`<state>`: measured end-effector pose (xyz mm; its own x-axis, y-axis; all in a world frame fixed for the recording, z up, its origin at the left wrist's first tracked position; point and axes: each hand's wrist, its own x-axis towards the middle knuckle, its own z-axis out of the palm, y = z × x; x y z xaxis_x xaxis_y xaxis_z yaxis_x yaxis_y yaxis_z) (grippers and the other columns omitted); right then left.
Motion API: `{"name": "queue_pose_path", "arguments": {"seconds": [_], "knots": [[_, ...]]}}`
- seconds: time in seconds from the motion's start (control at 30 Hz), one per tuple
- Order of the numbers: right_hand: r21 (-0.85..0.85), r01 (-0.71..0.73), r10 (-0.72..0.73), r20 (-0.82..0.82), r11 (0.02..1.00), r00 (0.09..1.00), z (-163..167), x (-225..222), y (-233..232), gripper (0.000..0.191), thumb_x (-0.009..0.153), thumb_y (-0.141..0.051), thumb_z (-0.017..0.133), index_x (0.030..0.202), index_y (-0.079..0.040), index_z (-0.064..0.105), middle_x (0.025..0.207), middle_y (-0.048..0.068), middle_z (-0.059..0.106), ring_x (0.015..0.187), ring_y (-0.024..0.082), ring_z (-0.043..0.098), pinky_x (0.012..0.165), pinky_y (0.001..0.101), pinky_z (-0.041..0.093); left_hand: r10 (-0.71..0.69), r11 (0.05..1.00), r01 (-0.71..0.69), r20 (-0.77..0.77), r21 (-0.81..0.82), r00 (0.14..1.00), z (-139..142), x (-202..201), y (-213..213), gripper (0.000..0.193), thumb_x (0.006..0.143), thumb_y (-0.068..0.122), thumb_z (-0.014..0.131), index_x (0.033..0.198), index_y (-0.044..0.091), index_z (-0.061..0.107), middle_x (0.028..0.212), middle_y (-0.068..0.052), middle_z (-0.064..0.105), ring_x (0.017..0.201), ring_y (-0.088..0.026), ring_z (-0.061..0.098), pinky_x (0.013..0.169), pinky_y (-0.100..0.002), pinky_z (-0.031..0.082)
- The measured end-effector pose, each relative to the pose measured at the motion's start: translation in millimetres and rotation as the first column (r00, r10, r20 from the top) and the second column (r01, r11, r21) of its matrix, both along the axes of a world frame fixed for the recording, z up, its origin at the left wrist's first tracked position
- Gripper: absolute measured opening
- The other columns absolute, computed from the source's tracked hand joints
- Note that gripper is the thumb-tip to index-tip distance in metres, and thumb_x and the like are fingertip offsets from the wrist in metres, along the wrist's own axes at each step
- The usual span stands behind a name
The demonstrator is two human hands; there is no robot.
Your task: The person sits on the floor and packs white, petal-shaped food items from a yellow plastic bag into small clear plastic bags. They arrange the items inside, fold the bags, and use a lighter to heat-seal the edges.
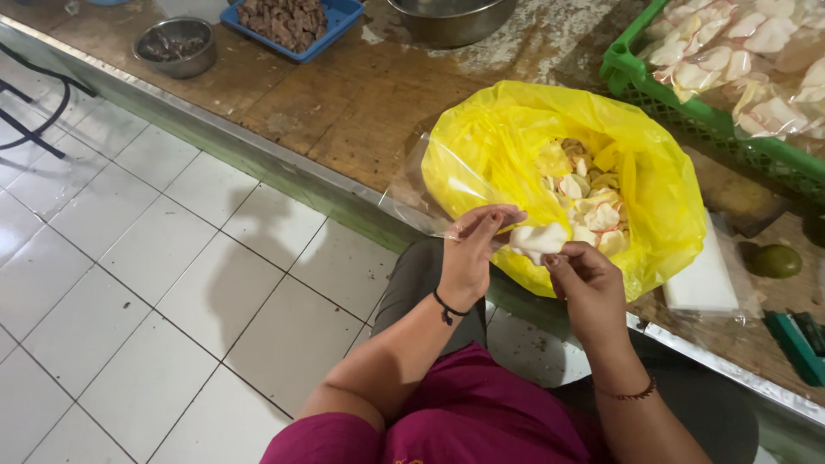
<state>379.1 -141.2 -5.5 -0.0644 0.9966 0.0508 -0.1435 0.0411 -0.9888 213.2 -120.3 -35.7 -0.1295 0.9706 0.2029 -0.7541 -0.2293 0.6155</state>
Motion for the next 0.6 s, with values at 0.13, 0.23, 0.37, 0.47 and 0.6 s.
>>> {"name": "queue_pose_path", "arguments": {"seconds": [0.13, 0.23, 0.37, 0.47, 0.6], "knots": [[0.012, -0.035, 0.036, -0.059, 0.999, 0.998, -8, 3, 10, 0.005, 0.099, -0.003, 0.067, 0.103, 0.001, 0.068, 0.082, 0.004, 0.066, 0.064, 0.008, 0.054, 0.055, 0.0244, 0.041, -0.073, 0.987, 0.069, -0.025, -0.146, 0.997, -9, 3, 8, 0.019, 0.103, 0.012, 0.066, 0.111, -0.004, 0.071, 0.107, -0.014, 0.074, 0.103, -0.025, 0.071, 0.090, -0.039, 0.059], [-0.008, -0.001, 0.000, -0.198, 1.000, 0.980, -14, 12, 10, 0.004, 0.098, -0.001, 0.066, 0.103, -0.001, 0.065, 0.082, 0.004, 0.065, 0.062, 0.010, 0.054, 0.054, 0.0249, 0.042, -0.044, 0.980, 0.047, 0.017, -0.194, 0.999, -14, 15, 9, 0.019, 0.102, 0.013, 0.069, 0.110, -0.004, 0.071, 0.106, -0.012, 0.073, 0.099, -0.024, 0.071, 0.087, -0.039, 0.060], [0.091, 0.086, -0.065, -0.210, 0.992, 0.976, -19, 25, 4, 0.005, 0.099, -0.001, 0.064, 0.104, -0.002, 0.064, 0.089, 0.004, 0.068, 0.066, 0.009, 0.056, 0.058, 0.0251, 0.045, 0.036, 0.950, -0.021, 0.043, -0.311, 0.998, -12, 15, 13, 0.027, 0.099, 0.022, 0.070, 0.111, -0.002, 0.072, 0.103, -0.008, 0.071, 0.092, -0.021, 0.068, 0.080, -0.040, 0.059], [0.107, 0.104, -0.086, -0.161, 0.989, 0.983, -26, 23, 2, 0.005, 0.101, 0.000, 0.065, 0.106, -0.001, 0.065, 0.091, 0.005, 0.068, 0.068, 0.009, 0.056, 0.059, 0.0246, 0.046, 0.018, 0.923, -0.007, 0.024, -0.386, 1.000, -13, 10, 10, 0.035, 0.097, 0.030, 0.071, 0.116, 0.001, 0.071, 0.100, -0.004, 0.066, 0.090, -0.018, 0.066, 0.078, -0.038, 0.057], [0.134, 0.128, -0.116, -0.095, 0.983, 0.989, -30, 17, 0, 0.007, 0.100, 0.000, 0.065, 0.108, 0.000, 0.065, 0.094, 0.006, 0.071, 0.070, 0.008, 0.058, 0.061, 0.0234, 0.047, -0.044, 0.907, 0.047, 0.017, -0.418, 0.999, -14, 10, 8, 0.043, 0.096, 0.038, 0.070, 0.122, 0.003, 0.068, 0.100, 0.000, 0.063, 0.088, -0.015, 0.064, 0.076, -0.034, 0.054]]}}
